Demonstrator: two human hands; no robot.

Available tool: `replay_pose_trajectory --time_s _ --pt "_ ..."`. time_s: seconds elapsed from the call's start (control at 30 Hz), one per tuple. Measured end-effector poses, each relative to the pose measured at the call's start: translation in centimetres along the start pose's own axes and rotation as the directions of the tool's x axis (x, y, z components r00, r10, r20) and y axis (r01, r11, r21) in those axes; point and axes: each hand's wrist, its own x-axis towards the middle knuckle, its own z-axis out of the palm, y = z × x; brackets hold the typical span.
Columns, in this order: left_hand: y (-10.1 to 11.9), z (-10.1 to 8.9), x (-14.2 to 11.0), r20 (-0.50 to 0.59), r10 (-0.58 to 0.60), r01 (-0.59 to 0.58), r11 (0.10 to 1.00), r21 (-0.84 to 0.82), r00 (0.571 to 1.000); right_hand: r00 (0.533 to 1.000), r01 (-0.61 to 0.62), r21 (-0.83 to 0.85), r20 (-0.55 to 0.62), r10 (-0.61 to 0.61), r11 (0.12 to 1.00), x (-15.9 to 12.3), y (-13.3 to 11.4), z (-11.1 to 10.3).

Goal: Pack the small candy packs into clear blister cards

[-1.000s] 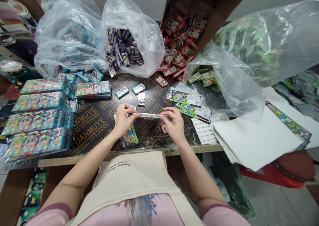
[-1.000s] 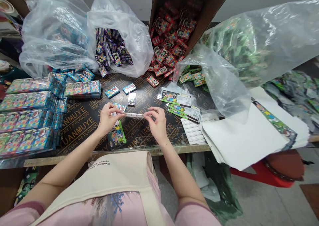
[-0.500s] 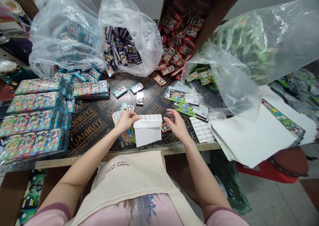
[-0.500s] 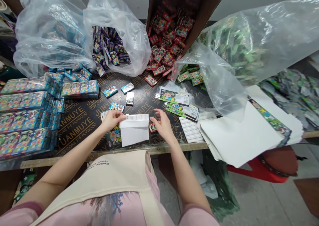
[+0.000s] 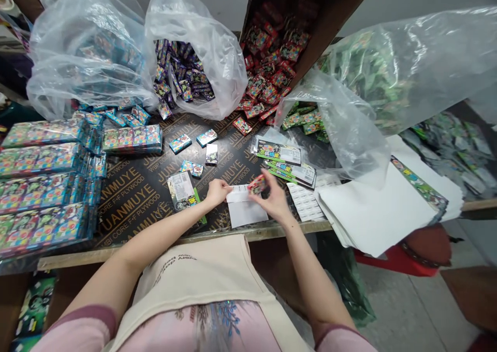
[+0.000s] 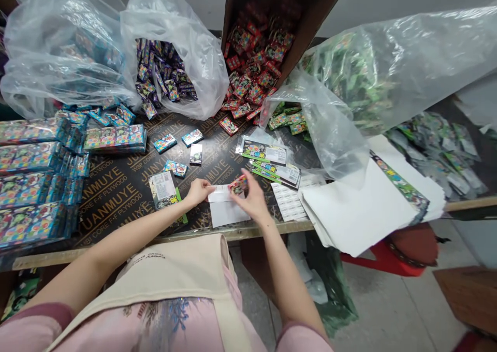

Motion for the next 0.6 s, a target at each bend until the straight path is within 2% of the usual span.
replay_pose_trajectory --time_s 0.07,0.13,0.27,0.37,0.5,0.6 --pt "0.0 0.2 0.3 0.018 -0.035 0.036 0.999 -0.027 0.999 0.98 0.038 0.029 0.194 -0.043 0.999 -0.1 0.1 1.1" --pt "-0.1 -0.1 0.3 0.057 -0.07 0.074 0.995 -0.067 0.996 0.965 0.055 -0.026 0.26 -0.047 0.998 0.0 0.2 2.1" --pt "-0.4 -1.2 0.1 0.108 -0.114 0.128 0.983 -0.134 0.988 0.984 0.091 -0.209 0.168 -0.056 0.974 1.2 -0.4 3.7" --pt "-0.5 -1.3 0.0 0.111 -0.119 0.136 0.978 -0.16 0.987 0.986 0.11 -0.259 0.153 -0.071 0.96 2.2 -1.2 5.0" --pt "-0.6 -1.0 0.1 0.113 -0.114 0.133 0.976 -0.175 0.987 0.99 0.111 -0.136 0.104 -0.097 0.985 2.2 -1.2 6.0" --pt "-0.6 -1.0 0.2 0.122 -0.11 0.131 0.976 -0.176 0.986 1.0 0.02 0.082 -0.018 -0.019 0.996 1.8 -1.1 6.0"
